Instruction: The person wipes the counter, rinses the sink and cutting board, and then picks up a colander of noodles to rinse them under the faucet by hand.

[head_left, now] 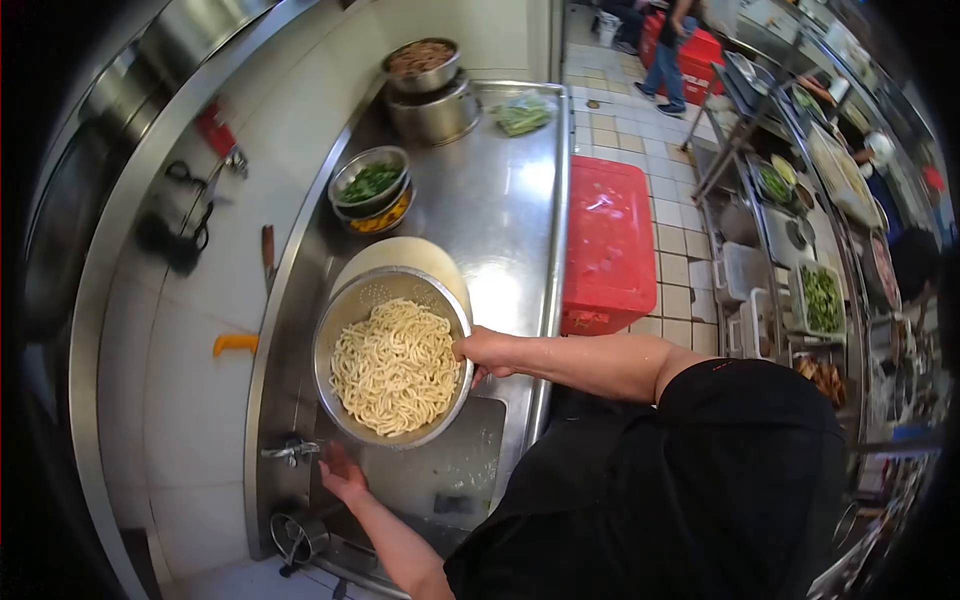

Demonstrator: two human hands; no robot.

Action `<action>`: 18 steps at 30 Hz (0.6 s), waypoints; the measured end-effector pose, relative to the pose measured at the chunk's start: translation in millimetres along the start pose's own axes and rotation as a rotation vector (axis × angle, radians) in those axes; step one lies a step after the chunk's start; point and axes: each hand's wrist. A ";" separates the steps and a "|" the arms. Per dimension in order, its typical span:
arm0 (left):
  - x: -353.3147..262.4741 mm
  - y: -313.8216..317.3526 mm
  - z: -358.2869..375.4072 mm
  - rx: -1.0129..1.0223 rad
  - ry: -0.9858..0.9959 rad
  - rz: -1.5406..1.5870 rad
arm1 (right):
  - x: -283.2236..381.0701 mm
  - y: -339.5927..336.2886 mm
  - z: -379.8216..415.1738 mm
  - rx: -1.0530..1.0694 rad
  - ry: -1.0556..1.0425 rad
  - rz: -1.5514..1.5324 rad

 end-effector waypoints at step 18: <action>32.7 -146.7 58.7 -0.417 -0.217 -0.294 | 101.8 -205.4 -10.9 -0.364 -0.324 -0.402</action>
Point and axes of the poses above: each hand's wrist, its own z-axis away from the middle knuckle, its own y-axis out of the palm, x = y × z, and after that the axes turned 4 degrees about -z, right-handed
